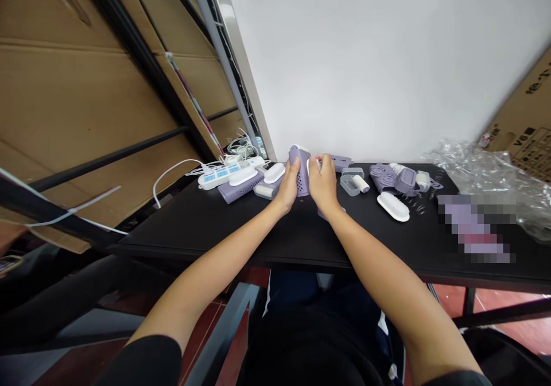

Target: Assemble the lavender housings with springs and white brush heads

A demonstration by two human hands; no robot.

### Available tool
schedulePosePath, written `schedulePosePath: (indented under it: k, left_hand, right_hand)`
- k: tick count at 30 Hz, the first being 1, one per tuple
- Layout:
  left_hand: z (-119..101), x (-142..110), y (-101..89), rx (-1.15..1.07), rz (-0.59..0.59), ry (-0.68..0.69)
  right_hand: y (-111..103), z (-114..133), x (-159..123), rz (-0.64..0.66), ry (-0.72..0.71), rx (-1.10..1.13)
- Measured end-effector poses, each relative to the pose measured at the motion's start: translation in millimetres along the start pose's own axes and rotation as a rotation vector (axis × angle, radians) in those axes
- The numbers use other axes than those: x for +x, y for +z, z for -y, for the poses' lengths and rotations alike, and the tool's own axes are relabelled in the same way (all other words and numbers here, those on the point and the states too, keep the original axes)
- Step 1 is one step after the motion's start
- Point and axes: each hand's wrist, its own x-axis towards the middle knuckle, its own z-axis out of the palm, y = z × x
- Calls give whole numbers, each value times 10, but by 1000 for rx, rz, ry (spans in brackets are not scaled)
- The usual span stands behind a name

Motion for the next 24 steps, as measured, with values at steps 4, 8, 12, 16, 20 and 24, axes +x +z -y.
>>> schedulePosePath:
  k: [4, 8, 12, 16, 20, 24]
  left_hand:
    - [-3, 1, -6, -50, -3, -28]
    - [-34, 55, -78, -270, -41, -179]
    - [-109, 104, -217, -483, 24, -380]
    - [-148, 78, -265, -535, 121, -470]
    - [-142, 21, -208, -552, 134, -483]
    - [-102, 5, -178, -582, 111, -485]
  right_hand:
    - [-18, 47, -34, -6, -22, -86]
    - [-81, 123, -59, 109, -104, -150]
    - [-144, 234, -104, 237, -278, -290]
    - [-173, 311, -146, 276, -466, -391]
    - [-182, 306, -149, 286, -503, -476]
    - [-184, 269, -133, 274, -486, -477]
